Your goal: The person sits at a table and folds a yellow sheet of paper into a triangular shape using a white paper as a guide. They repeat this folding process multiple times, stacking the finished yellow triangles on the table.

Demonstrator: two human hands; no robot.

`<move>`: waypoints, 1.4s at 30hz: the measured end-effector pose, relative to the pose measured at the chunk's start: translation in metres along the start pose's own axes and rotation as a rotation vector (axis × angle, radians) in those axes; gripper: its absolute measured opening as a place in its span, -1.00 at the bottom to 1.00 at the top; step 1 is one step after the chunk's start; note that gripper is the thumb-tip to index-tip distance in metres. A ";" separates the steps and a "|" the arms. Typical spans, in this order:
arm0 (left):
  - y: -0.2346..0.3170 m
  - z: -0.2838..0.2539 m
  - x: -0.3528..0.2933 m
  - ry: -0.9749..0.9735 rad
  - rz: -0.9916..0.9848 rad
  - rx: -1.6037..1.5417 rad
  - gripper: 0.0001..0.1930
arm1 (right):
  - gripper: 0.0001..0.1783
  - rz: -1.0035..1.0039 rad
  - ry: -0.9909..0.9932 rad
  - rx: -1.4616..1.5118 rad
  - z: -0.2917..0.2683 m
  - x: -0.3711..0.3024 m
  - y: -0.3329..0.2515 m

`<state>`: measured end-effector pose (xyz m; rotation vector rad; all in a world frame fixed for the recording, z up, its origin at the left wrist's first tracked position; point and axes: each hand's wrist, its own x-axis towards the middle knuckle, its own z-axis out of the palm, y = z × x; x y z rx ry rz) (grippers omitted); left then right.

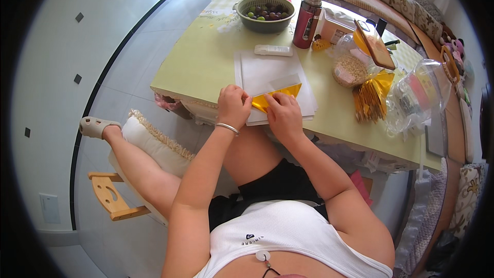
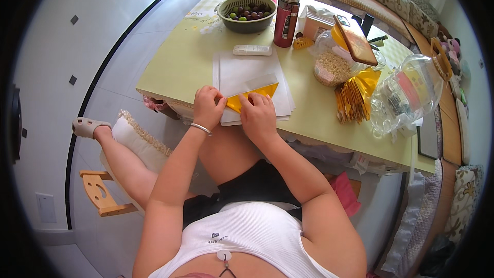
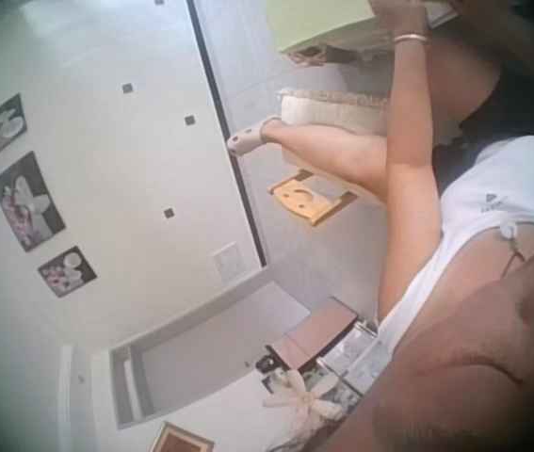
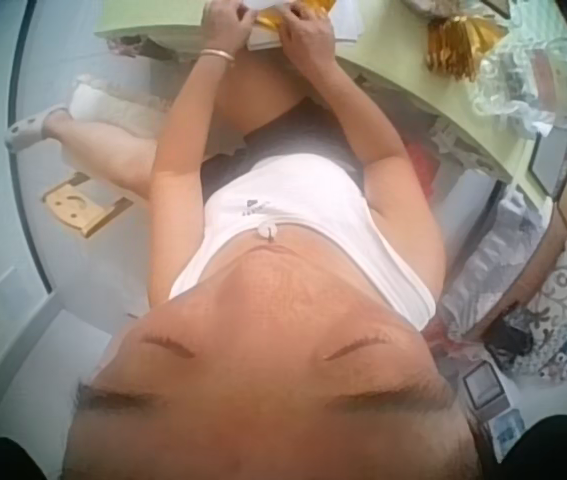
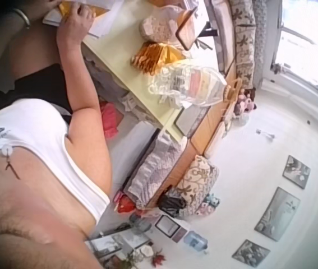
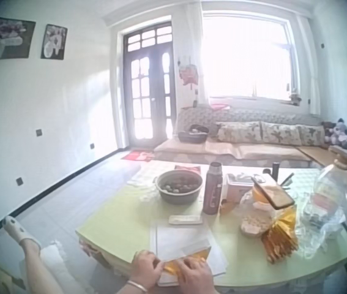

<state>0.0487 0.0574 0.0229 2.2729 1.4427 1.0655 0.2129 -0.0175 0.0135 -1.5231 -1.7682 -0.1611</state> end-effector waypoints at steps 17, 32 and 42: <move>0.007 0.006 0.000 0.037 -0.017 0.078 -0.88 | -0.60 -0.012 -0.036 -0.117 0.007 0.000 0.001; 0.011 -0.014 -0.023 -0.035 0.510 0.287 -0.76 | -0.51 -0.039 -0.173 -0.091 -0.008 -0.001 0.007; 0.031 -0.002 -0.003 -0.079 0.223 0.221 -0.76 | -0.39 0.054 -0.246 0.157 -0.046 0.033 0.035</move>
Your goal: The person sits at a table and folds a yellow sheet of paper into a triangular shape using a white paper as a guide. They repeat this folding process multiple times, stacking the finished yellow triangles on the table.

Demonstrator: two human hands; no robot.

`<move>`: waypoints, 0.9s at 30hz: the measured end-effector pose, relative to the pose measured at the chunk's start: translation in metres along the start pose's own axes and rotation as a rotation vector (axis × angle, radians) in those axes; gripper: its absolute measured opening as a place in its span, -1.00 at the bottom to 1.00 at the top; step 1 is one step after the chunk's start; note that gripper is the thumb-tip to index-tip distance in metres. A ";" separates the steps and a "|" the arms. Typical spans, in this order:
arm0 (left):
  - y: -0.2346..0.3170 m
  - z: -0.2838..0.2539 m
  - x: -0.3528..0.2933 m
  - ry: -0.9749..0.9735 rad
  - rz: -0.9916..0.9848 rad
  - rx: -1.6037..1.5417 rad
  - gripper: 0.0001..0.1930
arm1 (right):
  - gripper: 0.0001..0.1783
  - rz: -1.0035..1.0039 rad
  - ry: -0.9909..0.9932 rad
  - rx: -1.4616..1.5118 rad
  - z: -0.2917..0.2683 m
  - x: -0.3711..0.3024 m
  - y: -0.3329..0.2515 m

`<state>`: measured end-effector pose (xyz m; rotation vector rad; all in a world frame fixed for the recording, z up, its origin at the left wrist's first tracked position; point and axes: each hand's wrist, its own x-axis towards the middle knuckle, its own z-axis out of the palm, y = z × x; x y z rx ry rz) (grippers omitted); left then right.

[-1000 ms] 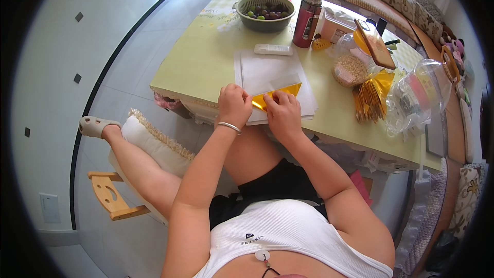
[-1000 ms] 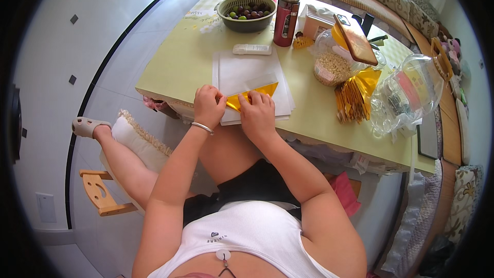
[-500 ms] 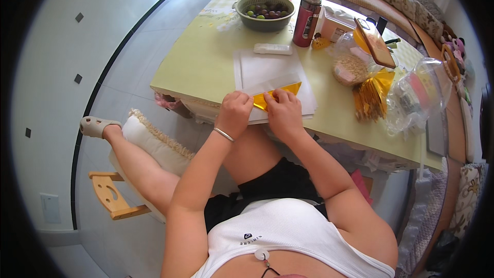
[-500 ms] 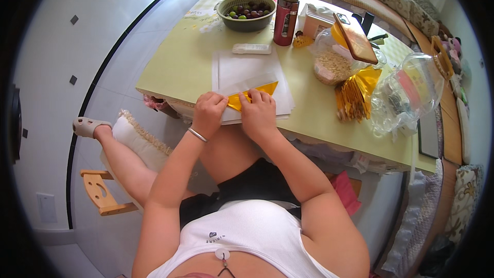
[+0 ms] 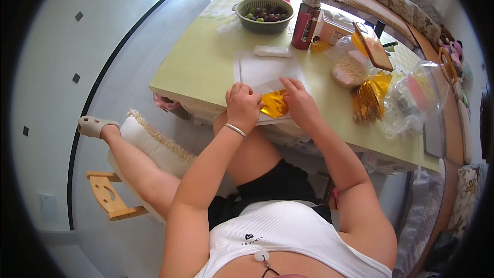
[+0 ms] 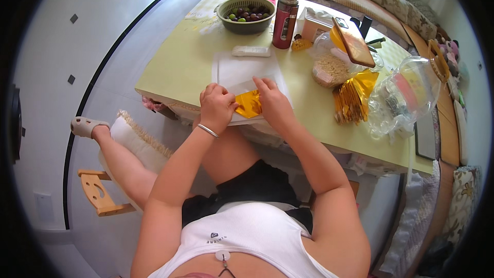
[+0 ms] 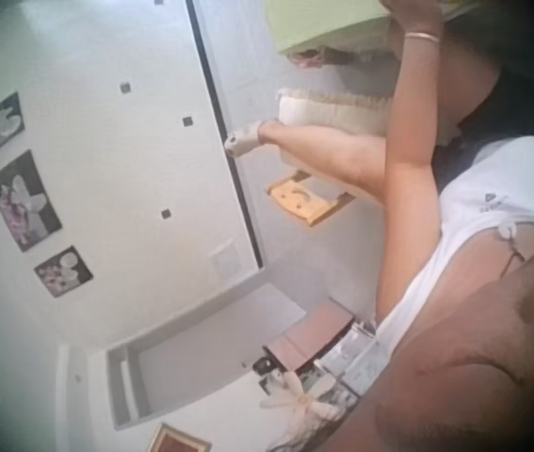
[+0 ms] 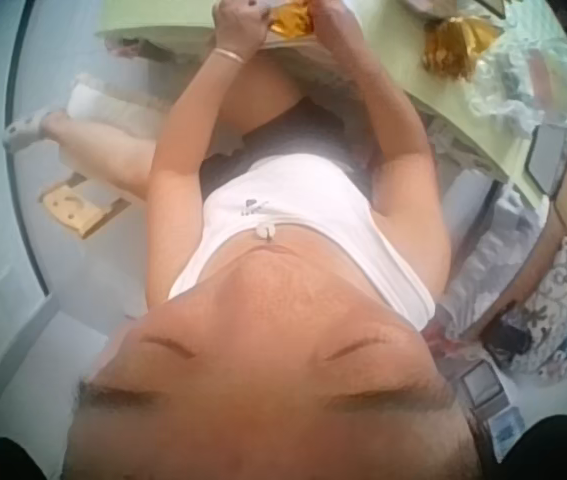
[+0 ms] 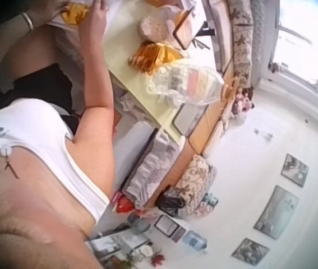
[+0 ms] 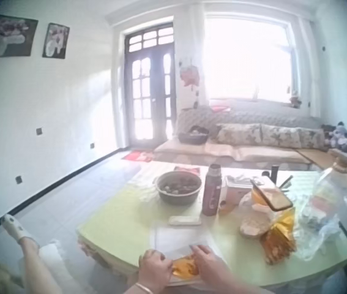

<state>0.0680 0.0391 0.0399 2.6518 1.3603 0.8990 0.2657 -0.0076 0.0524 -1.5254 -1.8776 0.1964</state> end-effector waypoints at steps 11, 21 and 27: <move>0.004 -0.009 0.032 -0.217 -0.047 0.077 -0.46 | -0.28 -0.244 -0.306 -0.327 -0.009 0.052 0.030; 0.009 0.037 -0.007 -0.025 0.192 0.156 -0.58 | -0.43 -0.370 -0.337 -0.192 -0.001 0.023 0.056; 0.015 0.022 -0.029 -0.186 0.151 0.143 -0.35 | -0.33 -0.196 -0.412 -0.261 -0.004 0.004 0.056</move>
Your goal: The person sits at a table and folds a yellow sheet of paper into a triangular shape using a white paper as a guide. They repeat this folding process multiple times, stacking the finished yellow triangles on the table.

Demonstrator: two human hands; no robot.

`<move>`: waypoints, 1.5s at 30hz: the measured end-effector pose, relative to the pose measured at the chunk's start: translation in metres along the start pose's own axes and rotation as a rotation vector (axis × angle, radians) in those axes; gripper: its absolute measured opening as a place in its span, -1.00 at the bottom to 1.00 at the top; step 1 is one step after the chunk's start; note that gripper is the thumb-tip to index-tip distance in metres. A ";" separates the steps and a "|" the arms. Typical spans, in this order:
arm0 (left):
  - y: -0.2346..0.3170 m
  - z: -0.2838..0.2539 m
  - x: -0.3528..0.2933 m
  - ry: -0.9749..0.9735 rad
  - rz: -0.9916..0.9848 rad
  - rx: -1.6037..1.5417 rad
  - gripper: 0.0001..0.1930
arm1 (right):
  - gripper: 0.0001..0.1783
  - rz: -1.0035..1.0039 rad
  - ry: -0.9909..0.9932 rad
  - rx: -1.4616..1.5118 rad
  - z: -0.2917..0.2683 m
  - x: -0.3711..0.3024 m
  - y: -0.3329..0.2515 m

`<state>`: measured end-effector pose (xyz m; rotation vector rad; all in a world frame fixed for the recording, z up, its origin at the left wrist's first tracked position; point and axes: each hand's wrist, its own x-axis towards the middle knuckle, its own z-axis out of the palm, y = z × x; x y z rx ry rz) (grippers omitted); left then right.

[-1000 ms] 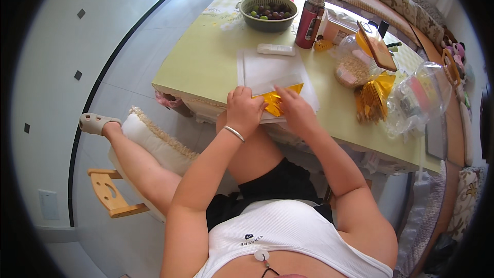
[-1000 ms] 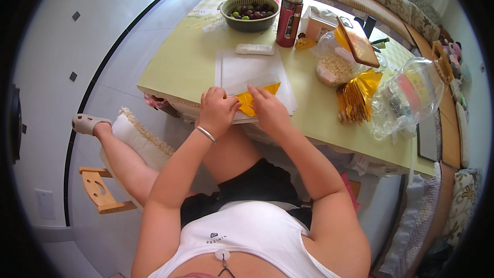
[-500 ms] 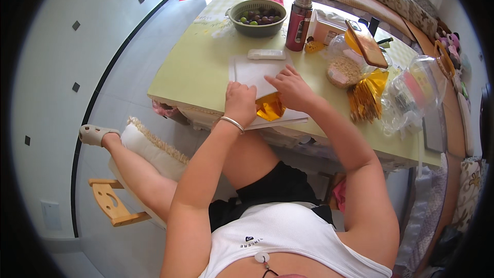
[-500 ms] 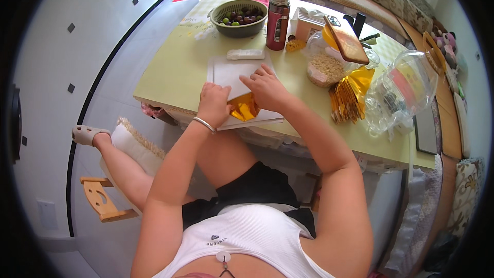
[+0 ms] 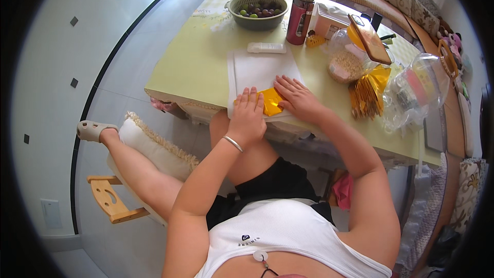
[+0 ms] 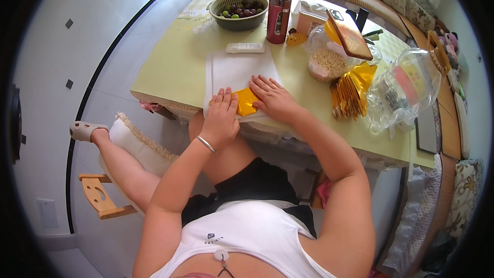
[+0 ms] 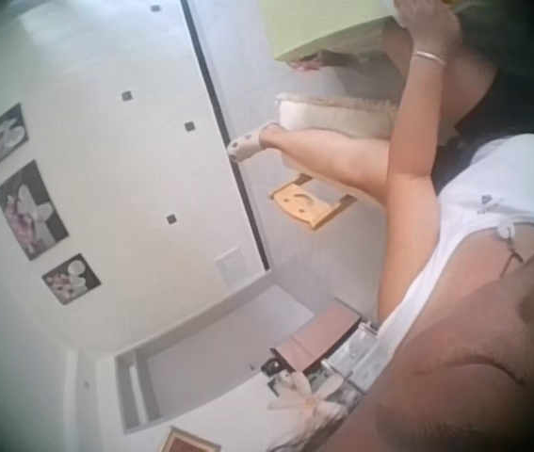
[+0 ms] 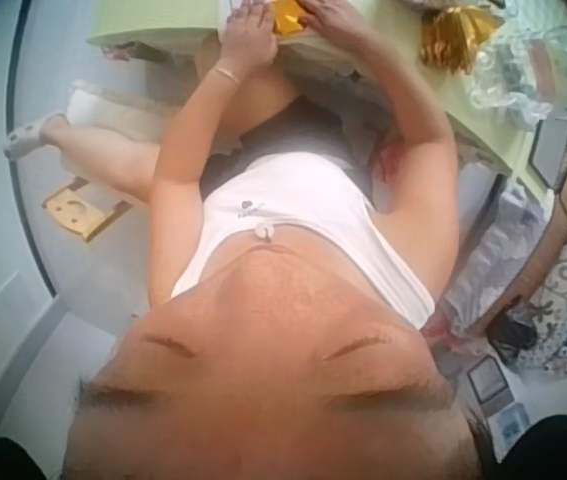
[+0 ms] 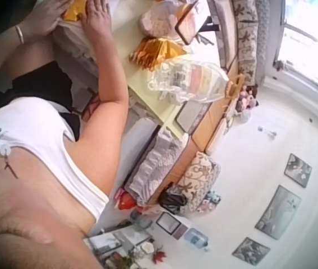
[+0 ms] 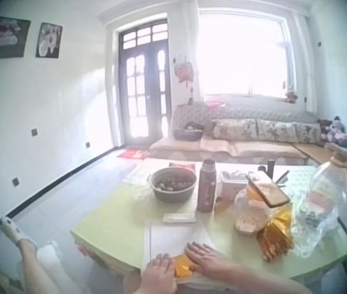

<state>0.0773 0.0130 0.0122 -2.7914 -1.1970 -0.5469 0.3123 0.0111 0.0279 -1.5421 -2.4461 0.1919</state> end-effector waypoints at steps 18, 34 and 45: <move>-0.017 -0.037 -0.024 0.042 0.131 -0.294 -0.22 | 0.02 -0.013 -0.004 0.000 -0.016 -0.008 -0.014; -0.016 -0.019 -0.064 0.411 -0.635 -1.463 -0.96 | -0.83 0.333 0.581 1.218 0.003 -0.052 -0.069; -0.019 -0.044 -0.103 0.642 -0.739 -1.704 -0.88 | -0.91 0.302 0.656 1.330 0.013 -0.037 -0.117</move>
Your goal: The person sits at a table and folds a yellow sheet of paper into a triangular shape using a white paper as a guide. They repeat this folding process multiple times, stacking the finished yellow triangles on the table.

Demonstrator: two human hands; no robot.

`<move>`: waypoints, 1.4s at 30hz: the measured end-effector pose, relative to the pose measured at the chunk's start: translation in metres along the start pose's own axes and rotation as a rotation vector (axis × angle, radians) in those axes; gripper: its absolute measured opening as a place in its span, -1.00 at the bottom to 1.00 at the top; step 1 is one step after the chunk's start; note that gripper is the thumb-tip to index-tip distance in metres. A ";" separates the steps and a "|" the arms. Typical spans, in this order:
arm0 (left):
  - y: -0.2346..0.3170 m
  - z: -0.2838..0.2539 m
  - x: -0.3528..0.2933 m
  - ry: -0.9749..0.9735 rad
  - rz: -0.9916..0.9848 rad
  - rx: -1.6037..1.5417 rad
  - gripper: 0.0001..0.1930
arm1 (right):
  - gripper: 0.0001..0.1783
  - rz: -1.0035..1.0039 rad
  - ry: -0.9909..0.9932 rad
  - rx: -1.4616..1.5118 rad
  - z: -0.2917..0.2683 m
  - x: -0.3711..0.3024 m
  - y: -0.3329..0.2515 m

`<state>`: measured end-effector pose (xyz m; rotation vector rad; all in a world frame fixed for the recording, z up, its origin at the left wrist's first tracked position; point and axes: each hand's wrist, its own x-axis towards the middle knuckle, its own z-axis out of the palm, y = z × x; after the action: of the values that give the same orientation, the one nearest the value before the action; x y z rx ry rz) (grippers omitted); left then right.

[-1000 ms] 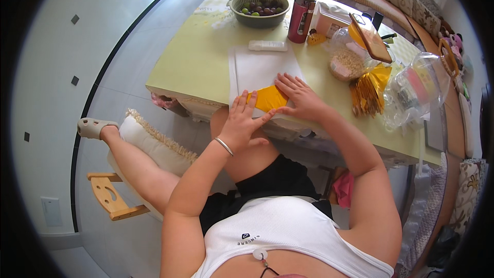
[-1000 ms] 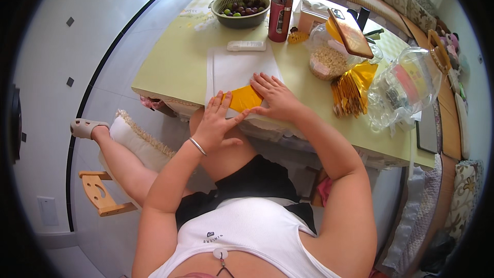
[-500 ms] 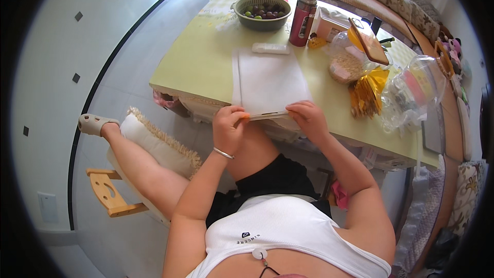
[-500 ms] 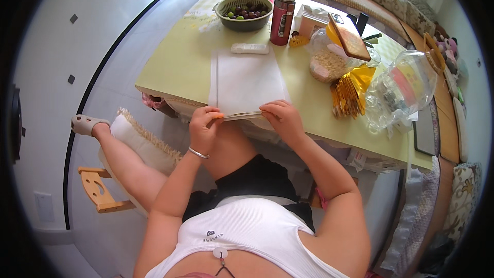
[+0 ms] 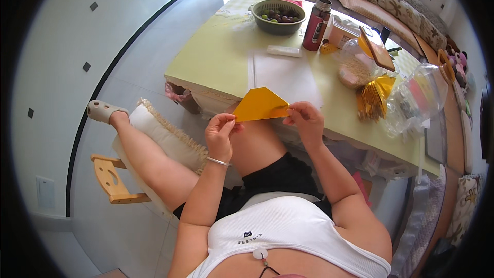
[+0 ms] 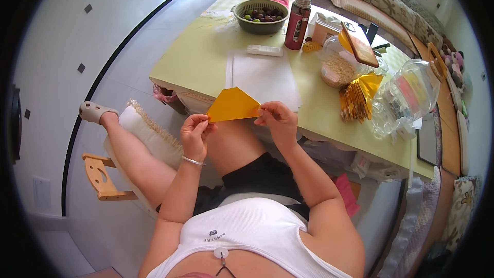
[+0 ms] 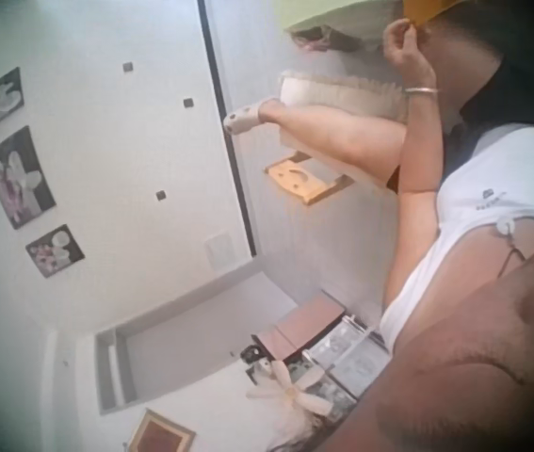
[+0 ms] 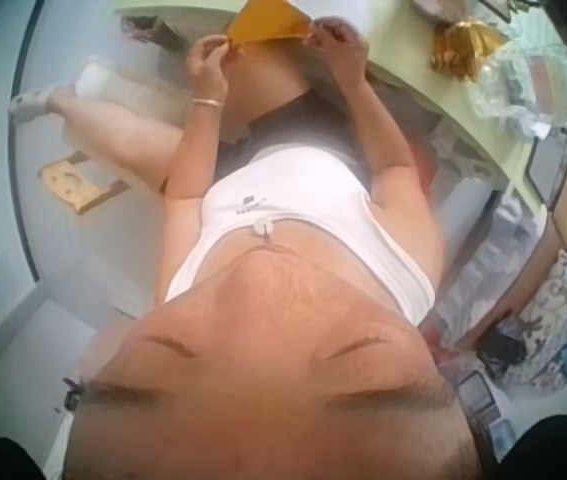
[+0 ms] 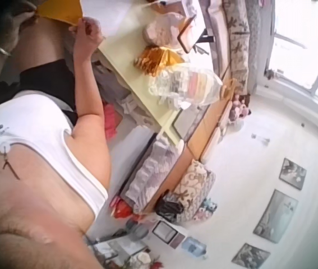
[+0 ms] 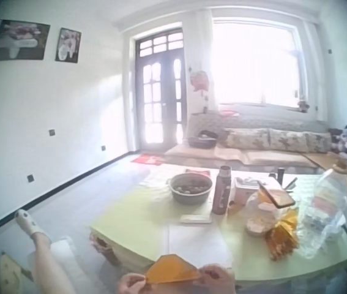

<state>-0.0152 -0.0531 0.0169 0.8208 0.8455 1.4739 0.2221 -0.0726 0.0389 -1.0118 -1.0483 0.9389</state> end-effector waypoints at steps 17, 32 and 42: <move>0.010 -0.067 -0.045 0.063 0.141 0.111 -0.86 | -0.68 0.347 -0.308 -0.026 0.026 -0.026 -0.002; 0.036 -0.070 -0.061 0.103 -0.338 -0.033 -0.78 | -0.94 0.333 -0.310 -0.093 0.035 -0.038 -0.009; 0.028 -0.073 -0.068 0.101 -0.243 0.051 -0.79 | -0.88 0.329 -0.329 -0.083 0.033 -0.039 -0.009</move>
<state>-0.0880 -0.1254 0.0040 0.6595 1.0254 1.2913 0.1817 -0.1055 0.0445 -1.1445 -1.2217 1.3742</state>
